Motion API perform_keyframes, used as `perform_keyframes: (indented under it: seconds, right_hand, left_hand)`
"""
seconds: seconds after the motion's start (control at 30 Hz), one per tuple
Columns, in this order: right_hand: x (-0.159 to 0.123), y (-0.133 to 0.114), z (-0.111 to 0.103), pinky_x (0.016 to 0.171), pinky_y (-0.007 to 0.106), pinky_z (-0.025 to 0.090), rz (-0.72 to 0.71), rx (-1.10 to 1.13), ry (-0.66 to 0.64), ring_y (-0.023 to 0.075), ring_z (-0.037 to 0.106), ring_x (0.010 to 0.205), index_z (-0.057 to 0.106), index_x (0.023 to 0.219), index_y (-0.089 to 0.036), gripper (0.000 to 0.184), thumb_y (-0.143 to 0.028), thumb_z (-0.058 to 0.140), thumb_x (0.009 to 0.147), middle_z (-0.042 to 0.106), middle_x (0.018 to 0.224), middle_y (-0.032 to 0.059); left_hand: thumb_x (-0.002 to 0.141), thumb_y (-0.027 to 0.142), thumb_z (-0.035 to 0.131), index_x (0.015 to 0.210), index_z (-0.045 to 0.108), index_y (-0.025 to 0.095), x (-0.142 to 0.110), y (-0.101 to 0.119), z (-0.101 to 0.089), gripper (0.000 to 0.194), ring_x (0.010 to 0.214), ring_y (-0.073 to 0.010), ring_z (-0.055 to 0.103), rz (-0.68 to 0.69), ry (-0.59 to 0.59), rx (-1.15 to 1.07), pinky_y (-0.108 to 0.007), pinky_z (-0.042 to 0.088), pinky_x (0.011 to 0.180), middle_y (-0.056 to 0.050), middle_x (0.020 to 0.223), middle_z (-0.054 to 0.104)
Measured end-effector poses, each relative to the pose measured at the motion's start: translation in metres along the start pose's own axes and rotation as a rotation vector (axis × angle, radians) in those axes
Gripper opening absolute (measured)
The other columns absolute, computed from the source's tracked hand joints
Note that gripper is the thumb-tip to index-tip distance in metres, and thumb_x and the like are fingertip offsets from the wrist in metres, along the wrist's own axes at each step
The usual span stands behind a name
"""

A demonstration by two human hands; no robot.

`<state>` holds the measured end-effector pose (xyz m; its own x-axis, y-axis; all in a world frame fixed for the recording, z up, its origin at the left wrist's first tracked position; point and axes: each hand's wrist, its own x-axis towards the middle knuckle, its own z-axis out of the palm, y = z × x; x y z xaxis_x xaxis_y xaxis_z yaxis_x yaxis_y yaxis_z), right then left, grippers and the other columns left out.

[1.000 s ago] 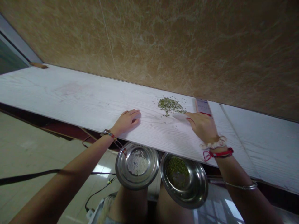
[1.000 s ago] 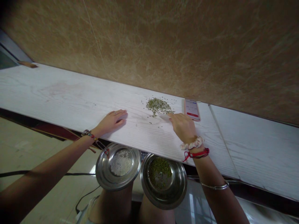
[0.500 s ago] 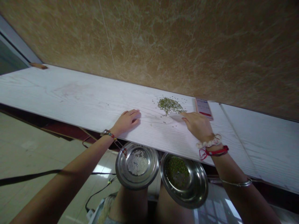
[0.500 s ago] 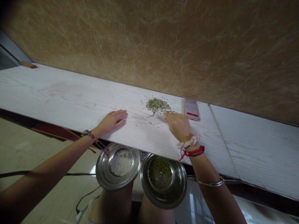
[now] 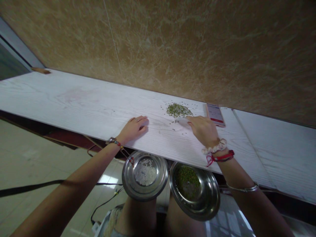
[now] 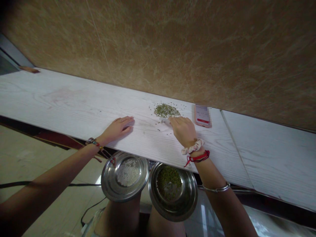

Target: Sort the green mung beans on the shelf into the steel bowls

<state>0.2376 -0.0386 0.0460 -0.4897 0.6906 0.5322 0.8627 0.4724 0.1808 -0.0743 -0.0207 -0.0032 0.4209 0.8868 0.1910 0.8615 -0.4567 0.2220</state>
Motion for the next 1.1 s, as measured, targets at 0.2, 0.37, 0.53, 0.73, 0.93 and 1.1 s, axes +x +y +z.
perform_keyframes:
  seconds: [0.2, 0.37, 0.53, 0.73, 0.93, 1.1]
  right_hand:
    - [0.004, -0.007, 0.001, 0.069, 0.032, 0.041, -0.058, 0.012, 0.015, 0.019, 0.061, 0.073, 0.07, 0.098, -0.02, 0.027, -0.015, 0.044, 0.091, 0.072, 0.077, 0.006]
    - [0.002, -0.008, -0.006, 0.07, 0.033, 0.043, -0.102, 0.039, 0.004, 0.0197, 0.063, 0.076, 0.071, 0.1, -0.02, 0.027, -0.015, 0.046, 0.09, 0.073, 0.081, 0.0069]
    - [0.004, -0.007, -0.007, 0.069, 0.033, 0.043, -0.085, 0.036, -0.003, 0.0199, 0.063, 0.076, 0.07, 0.102, -0.02, 0.028, -0.014, 0.045, 0.091, 0.072, 0.08, 0.0068]
    - [0.005, -0.011, -0.007, 0.069, 0.032, 0.042, -0.131, 0.05, -0.016, 0.0194, 0.063, 0.076, 0.07, 0.1, -0.019, 0.026, -0.016, 0.047, 0.091, 0.073, 0.082, 0.0077]
    - [0.002, -0.007, -0.01, 0.069, 0.032, 0.042, -0.145, 0.058, 0.035, 0.0193, 0.063, 0.077, 0.07, 0.101, -0.019, 0.024, -0.018, 0.047, 0.093, 0.073, 0.082, 0.007]
    - [0.006, -0.005, -0.007, 0.067, 0.032, 0.042, -0.13, 0.027, 0.051, 0.02, 0.064, 0.075, 0.07, 0.1, -0.019, 0.025, -0.016, 0.047, 0.092, 0.073, 0.078, 0.0068]
  left_hand:
    - [0.091, 0.033, 0.042, 0.127, 0.057, 0.021, 0.0, 0.0, 0.0, 0.041, 0.133, -0.0241, 0.047, 0.004, 0.009, 0.0, -0.046, 0.036, 0.111, -0.008, 0.143, 0.053]
    - [0.092, 0.033, 0.04, 0.127, 0.057, 0.019, -0.001, 0.003, -0.002, 0.042, 0.134, -0.0247, 0.047, -0.008, -0.001, 0.005, -0.046, 0.035, 0.112, -0.009, 0.144, 0.052]
    - [0.092, 0.033, 0.039, 0.129, 0.056, 0.016, 0.0, 0.002, -0.002, 0.044, 0.134, -0.0255, 0.047, -0.004, -0.014, 0.008, -0.047, 0.035, 0.112, -0.011, 0.144, 0.052]
    - [0.091, 0.032, 0.042, 0.127, 0.057, 0.02, 0.0, 0.0, 0.0, 0.041, 0.132, -0.0238, 0.049, 0.002, 0.013, 0.007, -0.045, 0.036, 0.111, -0.008, 0.143, 0.054]
    - [0.092, 0.032, 0.041, 0.127, 0.057, 0.018, 0.0, -0.001, 0.001, 0.041, 0.133, -0.0236, 0.048, 0.012, 0.012, 0.013, -0.045, 0.036, 0.111, -0.009, 0.143, 0.053]
    - [0.091, 0.031, 0.041, 0.127, 0.057, 0.016, 0.001, -0.001, 0.002, 0.042, 0.132, -0.024, 0.048, 0.018, 0.016, 0.016, -0.045, 0.036, 0.111, -0.011, 0.143, 0.053]
